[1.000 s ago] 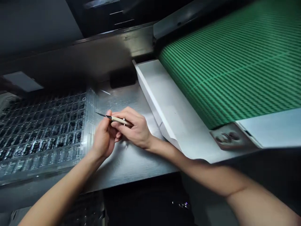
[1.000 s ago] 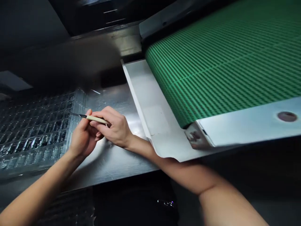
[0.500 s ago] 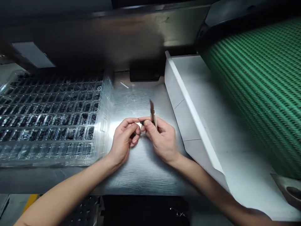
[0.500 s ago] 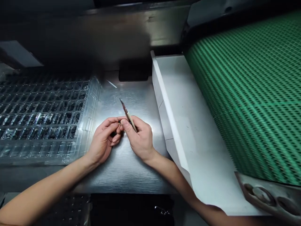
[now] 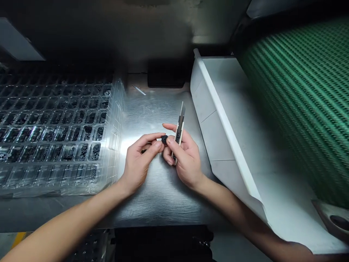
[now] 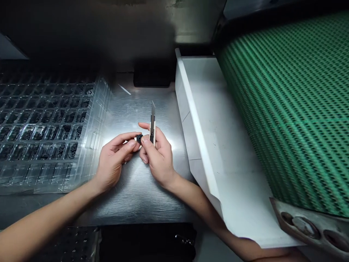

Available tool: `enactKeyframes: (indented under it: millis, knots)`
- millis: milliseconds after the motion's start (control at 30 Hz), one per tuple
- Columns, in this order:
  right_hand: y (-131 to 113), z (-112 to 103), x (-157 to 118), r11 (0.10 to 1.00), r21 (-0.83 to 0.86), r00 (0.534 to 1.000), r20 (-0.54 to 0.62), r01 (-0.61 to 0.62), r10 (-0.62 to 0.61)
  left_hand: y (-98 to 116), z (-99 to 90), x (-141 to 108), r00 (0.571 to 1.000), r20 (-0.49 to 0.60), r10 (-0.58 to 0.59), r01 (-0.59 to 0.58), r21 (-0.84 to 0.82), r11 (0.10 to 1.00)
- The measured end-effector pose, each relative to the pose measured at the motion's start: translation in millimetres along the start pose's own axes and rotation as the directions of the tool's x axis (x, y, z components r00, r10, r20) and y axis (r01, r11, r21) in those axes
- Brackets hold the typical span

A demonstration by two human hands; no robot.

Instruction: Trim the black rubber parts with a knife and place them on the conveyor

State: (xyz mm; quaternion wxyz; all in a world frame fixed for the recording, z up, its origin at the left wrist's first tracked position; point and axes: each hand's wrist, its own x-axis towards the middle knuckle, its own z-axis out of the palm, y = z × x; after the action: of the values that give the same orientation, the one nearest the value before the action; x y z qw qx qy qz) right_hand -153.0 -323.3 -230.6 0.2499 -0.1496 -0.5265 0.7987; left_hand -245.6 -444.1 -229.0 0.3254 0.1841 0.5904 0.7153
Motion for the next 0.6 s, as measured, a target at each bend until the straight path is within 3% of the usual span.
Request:
enactKeyframes:
  millis: [200,400,600]
  knots:
    - [-1,0,-2,0.999,-0.001,0.998,0.055,0.04,-0.04,8,0.8,-4,0.998,0.042,0.035,-0.038,0.073,0.997]
    - [-2,-1,-7,0.987,-0.089,0.99,0.063,0.132,-0.126,17,6.4,-11,0.993,0.105,0.063,-0.066,0.028,0.997]
    - [-7,-2,-8,0.986,-0.092,0.988,0.069,0.141,-0.135,22,6.3,-12,0.973,0.167,0.162,-0.178,0.082,0.981]
